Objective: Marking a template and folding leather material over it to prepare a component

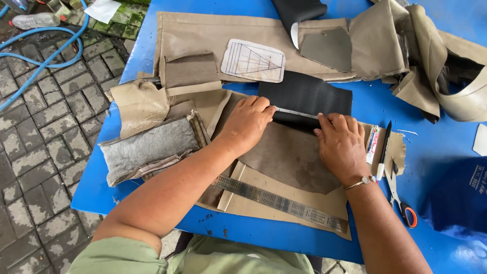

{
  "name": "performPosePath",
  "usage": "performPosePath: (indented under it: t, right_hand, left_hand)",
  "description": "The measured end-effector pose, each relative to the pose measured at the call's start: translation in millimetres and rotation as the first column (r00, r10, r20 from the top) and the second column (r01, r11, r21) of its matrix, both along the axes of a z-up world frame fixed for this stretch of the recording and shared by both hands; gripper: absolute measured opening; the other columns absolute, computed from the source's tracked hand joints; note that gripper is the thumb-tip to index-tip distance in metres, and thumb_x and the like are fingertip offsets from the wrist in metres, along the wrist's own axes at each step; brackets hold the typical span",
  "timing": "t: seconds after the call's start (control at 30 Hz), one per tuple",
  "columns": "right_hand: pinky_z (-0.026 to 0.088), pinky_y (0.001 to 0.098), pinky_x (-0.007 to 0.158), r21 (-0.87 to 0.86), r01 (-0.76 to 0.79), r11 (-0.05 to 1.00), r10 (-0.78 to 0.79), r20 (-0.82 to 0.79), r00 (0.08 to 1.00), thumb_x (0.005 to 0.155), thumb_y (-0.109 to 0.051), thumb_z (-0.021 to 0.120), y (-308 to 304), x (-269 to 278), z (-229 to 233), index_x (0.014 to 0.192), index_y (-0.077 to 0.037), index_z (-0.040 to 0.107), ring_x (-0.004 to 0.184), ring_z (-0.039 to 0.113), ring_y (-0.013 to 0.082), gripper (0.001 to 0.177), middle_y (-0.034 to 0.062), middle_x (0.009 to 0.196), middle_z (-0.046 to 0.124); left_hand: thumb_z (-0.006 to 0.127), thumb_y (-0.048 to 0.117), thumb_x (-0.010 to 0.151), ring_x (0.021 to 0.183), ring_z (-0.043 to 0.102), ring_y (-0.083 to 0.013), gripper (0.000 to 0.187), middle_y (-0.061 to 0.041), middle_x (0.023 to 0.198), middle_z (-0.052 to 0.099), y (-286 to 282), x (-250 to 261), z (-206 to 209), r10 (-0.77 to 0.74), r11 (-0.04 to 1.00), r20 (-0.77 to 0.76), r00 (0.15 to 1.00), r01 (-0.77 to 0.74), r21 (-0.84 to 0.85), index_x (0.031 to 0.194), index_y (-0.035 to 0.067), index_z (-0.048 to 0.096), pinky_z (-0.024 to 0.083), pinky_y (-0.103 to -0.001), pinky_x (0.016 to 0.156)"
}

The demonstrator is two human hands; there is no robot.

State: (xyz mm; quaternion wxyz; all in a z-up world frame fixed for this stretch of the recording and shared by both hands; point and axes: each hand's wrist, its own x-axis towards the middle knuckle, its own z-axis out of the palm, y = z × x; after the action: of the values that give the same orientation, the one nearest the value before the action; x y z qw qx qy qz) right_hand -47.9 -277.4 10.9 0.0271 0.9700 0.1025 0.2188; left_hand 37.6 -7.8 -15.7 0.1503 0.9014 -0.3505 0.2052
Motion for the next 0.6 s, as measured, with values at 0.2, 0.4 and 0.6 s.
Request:
performPosePath:
  t: [0.2, 0.4, 0.6]
  right_hand:
    - [0.041, 0.0500, 0.108, 0.007, 0.023, 1.000, -0.023, -0.055, 0.998, 0.105, -0.035, 0.053, 11.9, -1.4, 12.0, 0.157, -0.019, 0.055, 0.122, 0.057, 0.0299, 0.054, 0.0089, 0.120, 0.066]
    - [0.042, 0.0528, 0.108, 0.069, 0.004, 0.998, 0.001, -0.081, 0.997, 0.108, -0.035, 0.051, 10.0, 0.9, 10.7, 0.144, -0.021, 0.064, 0.136, 0.049, 0.0310, 0.041, 0.0066, 0.143, 0.062]
    - [0.051, 0.0408, 0.102, 0.034, -0.074, 0.997, 0.073, 0.033, 0.997, 0.105, -0.021, 0.052, -4.2, 5.6, -12.8, 0.127, -0.026, 0.075, 0.122, 0.065, 0.0199, 0.032, -0.0037, 0.124, 0.072]
  left_hand:
    - [0.058, 0.033, 0.105, 0.105, 0.058, -0.0178, 0.015, 0.005, 0.098, 0.053, -2.7, 14.6, -12.3, 0.034, 0.999, 0.013, 0.999, -0.035, 0.033, 0.116, 0.023, 0.059, 0.045, -0.040, 0.093]
    - [0.053, 0.032, 0.108, 0.117, 0.058, -0.0188, 0.018, 0.000, 0.109, 0.063, 1.6, -1.1, 25.8, 0.005, 1.000, 0.105, 0.994, -0.006, 0.010, 0.106, 0.018, 0.064, 0.041, -0.040, 0.106]
    - [0.056, 0.033, 0.100, 0.119, 0.062, -0.0217, 0.016, 0.000, 0.110, 0.065, -7.0, 8.2, -21.9, -0.010, 1.000, 0.069, 0.998, 0.010, -0.005, 0.108, 0.020, 0.062, 0.042, -0.046, 0.111]
